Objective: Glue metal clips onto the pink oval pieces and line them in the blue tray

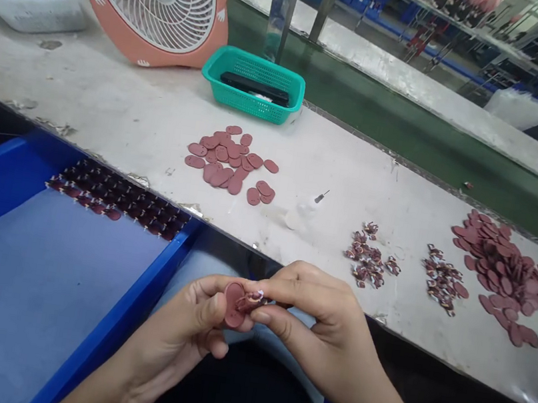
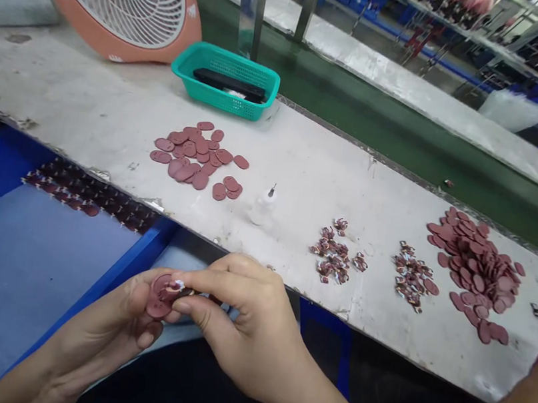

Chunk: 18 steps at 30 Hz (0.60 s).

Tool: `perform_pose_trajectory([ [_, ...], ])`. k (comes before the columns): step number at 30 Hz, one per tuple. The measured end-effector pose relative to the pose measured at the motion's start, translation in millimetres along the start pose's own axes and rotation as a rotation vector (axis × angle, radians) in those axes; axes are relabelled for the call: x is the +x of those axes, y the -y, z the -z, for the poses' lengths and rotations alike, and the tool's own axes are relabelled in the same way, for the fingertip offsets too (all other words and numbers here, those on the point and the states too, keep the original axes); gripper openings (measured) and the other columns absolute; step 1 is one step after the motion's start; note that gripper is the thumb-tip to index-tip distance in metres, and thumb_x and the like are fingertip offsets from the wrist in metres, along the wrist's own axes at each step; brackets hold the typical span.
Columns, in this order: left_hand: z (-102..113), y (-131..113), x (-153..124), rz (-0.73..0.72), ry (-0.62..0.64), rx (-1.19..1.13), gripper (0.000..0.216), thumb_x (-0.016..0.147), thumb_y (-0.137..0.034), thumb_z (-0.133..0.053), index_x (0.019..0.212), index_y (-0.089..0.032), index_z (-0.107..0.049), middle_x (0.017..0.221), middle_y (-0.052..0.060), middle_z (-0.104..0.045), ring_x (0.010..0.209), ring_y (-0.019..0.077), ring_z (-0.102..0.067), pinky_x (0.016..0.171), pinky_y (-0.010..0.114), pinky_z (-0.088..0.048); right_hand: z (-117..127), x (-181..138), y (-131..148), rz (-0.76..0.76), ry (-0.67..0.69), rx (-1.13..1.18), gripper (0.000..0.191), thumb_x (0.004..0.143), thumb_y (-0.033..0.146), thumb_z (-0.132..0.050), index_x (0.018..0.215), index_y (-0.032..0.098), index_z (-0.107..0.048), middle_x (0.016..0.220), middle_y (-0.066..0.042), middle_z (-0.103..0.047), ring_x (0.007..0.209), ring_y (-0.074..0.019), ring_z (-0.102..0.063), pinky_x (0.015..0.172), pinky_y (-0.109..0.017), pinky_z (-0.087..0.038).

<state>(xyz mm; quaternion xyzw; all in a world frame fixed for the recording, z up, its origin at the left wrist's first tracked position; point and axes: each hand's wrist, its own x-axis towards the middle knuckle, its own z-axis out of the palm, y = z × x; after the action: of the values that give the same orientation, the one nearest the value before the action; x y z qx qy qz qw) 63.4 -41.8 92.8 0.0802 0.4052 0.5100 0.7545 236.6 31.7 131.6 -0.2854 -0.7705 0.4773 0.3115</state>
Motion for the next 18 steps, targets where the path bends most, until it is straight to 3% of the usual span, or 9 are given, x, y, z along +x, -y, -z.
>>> perform_pose_trajectory([
  [8, 0.6, 2.2, 1.7, 0.019, -0.007, -0.023, 0.033, 0.06, -0.046, -0.091, 0.074, -0.018, -0.081, 0.066, 0.003, -0.07, 0.06, 0.0112, -0.064, 0.043, 0.011, -0.049, 7.4, 0.1, 3.2, 0.039, 0.107, -0.117, 0.02, 0.096, 0.022, -0.065, 0.113, 0.027, -0.073, 0.085, -0.003, -0.071, 0.076, -0.0148, -0.066, 0.067, -0.027, -0.055],
  [18, -1.6, 2.9, -0.9, 0.026, -0.055, -0.056, 0.035, 0.056, -0.043, -0.094, 0.078, -0.018, -0.082, 0.063, 0.001, -0.069, 0.055, 0.0092, -0.061, 0.042, 0.011, -0.049, 7.8, 0.7, 9.1, 0.1, 0.124, -0.16, 0.027, 0.095, 0.019, -0.065, 0.12, 0.031, -0.07, 0.086, -0.002, -0.07, 0.078, -0.015, -0.065, 0.072, -0.028, -0.055],
])
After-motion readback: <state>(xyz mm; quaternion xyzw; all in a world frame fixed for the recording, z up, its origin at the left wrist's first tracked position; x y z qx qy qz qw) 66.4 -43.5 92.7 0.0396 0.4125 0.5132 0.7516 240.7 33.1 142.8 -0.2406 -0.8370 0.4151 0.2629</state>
